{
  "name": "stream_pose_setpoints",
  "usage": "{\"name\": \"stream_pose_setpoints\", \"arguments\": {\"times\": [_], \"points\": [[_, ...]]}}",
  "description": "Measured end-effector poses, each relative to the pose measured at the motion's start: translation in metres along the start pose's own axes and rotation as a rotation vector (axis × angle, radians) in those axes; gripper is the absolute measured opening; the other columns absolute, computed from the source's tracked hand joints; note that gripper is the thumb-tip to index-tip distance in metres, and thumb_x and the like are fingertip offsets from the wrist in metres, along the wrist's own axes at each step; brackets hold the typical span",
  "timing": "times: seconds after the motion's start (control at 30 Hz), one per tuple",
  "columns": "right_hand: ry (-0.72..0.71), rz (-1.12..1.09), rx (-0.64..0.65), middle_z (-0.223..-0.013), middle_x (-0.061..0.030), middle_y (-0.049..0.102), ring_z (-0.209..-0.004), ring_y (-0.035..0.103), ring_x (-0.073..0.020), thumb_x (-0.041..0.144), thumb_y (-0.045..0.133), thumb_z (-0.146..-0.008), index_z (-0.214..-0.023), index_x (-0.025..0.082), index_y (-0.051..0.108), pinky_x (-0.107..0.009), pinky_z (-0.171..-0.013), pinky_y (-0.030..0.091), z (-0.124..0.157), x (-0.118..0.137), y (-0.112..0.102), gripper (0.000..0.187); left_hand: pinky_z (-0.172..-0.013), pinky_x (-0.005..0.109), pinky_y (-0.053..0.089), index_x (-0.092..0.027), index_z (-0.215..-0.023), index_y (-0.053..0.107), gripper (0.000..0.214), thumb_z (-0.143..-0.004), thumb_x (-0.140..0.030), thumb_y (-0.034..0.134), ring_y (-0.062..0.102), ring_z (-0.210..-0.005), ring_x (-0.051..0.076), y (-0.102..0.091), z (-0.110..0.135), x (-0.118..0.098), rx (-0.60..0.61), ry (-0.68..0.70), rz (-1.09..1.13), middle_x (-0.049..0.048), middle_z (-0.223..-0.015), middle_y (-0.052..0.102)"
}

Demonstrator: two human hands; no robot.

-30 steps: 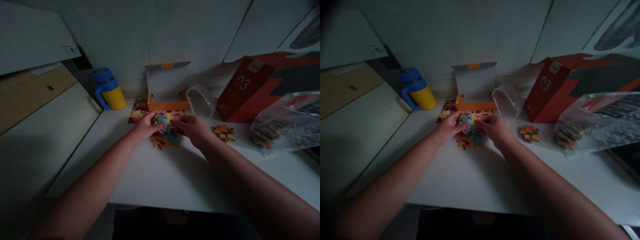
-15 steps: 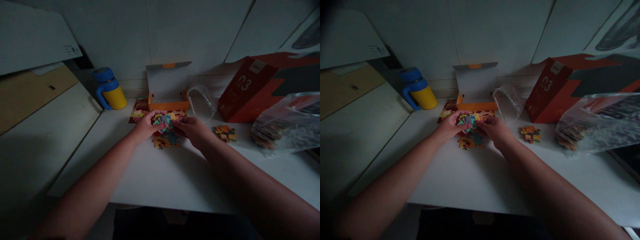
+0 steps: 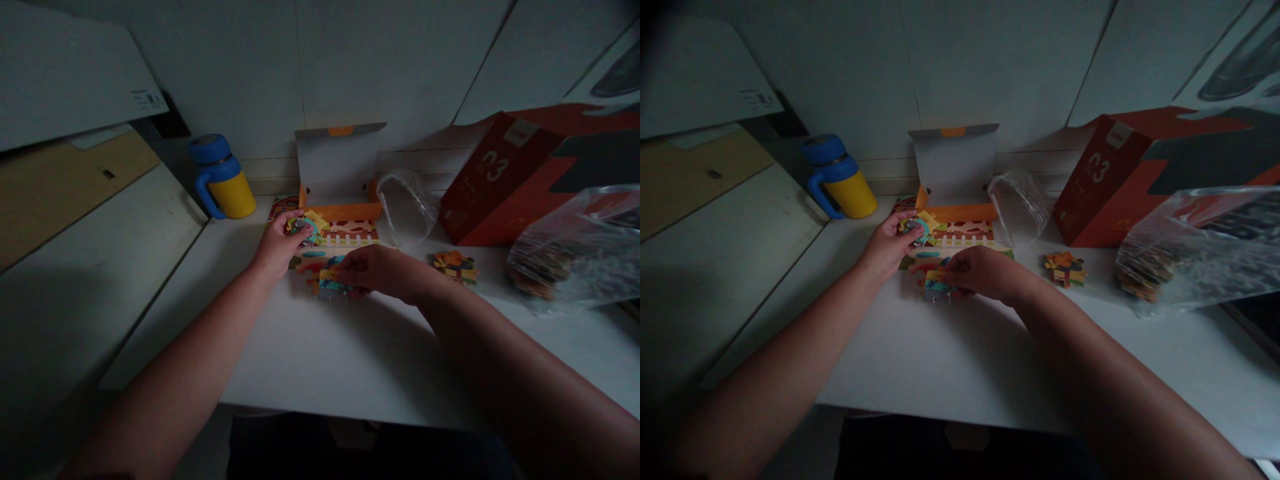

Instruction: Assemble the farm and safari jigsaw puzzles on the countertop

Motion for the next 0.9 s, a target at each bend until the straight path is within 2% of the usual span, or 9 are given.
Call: {"name": "stream_pose_setpoints", "arguments": {"times": [0.07,0.23,0.43,0.53,0.7,0.9], "points": [[0.011,0.039,0.073,-0.077,-0.0027,0.077,-0.065,0.070,-0.0163,0.038,0.079,-0.085,-0.089,0.022,0.074,-0.027,-0.061,0.055,0.003,0.000,0.010,0.017,-0.072,0.032,0.063,-0.021,-0.115,0.069,0.049,-0.071,-0.018,0.088,0.069,-0.084,0.017,0.000,0.000,0.001,0.002,0.010,0.002,0.0038,-0.101,0.070],[-0.034,0.141,0.099,-0.079,-0.0017,0.078,-0.067,0.071,-0.0172,0.025,0.073,-0.086,-0.102,0.020,0.071,-0.027,-0.062,0.053,-0.003,-0.007,0.028,0.017,-0.072,0.032,0.063,-0.022,-0.117,0.070,0.049,-0.071,-0.020,0.088,0.070,-0.086,0.017,-0.001,-0.001,0.006,0.008,0.012,-0.014,0.0041,-0.103,0.071],[-0.126,0.236,-0.010,-0.086,-0.0021,0.078,-0.073,0.072,-0.0171,0.018,0.077,-0.080,-0.116,0.019,0.067,-0.025,-0.062,0.050,-0.006,-0.002,0.038,0.037,-0.073,0.031,0.062,-0.022,-0.117,0.070,0.048,-0.072,-0.020,0.088,0.071,-0.084,0.017,-0.002,-0.003,0.004,-0.002,0.022,-0.019,0.0038,-0.102,0.072],[-0.173,0.270,-0.064,-0.090,-0.0027,0.078,-0.077,0.073,-0.0169,0.018,0.080,-0.079,-0.114,0.019,0.068,-0.025,-0.066,0.052,-0.003,0.004,0.044,0.037,-0.075,0.032,0.063,-0.021,-0.114,0.069,0.047,-0.071,-0.018,0.087,0.071,-0.086,0.017,-0.004,-0.004,-0.003,-0.007,0.034,0.026,0.0034,-0.101,0.071],[-0.266,0.338,-0.085,-0.085,-0.0011,0.077,-0.073,0.071,-0.0149,0.017,0.078,-0.084,-0.107,0.019,0.069,-0.025,-0.066,0.050,0.003,0.012,0.058,0.025,-0.066,0.028,0.061,-0.022,-0.117,0.067,0.046,-0.075,-0.018,0.085,0.070,-0.078,0.015,-0.018,-0.011,-0.018,-0.089,0.038,-0.006,0.0047,-0.106,0.071],[-0.272,0.436,-0.081,-0.084,-0.0020,0.076,-0.069,0.065,-0.0144,0.020,0.076,-0.087,-0.099,0.019,0.072,-0.026,-0.061,0.043,0.004,0.019,0.085,0.012,-0.068,0.039,0.066,-0.024,-0.123,0.064,0.051,-0.077,-0.022,0.086,0.072,-0.073,0.016,-0.029,-0.017,-0.022,-0.122,0.006,0.016,0.0056,-0.112,0.070]]}}
Point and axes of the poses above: each hand's wrist, its own z-axis away from the middle knuckle, its own y-axis out of the palm, x = y × z, the point moved 3 cm from there along -z, towards the middle knuckle
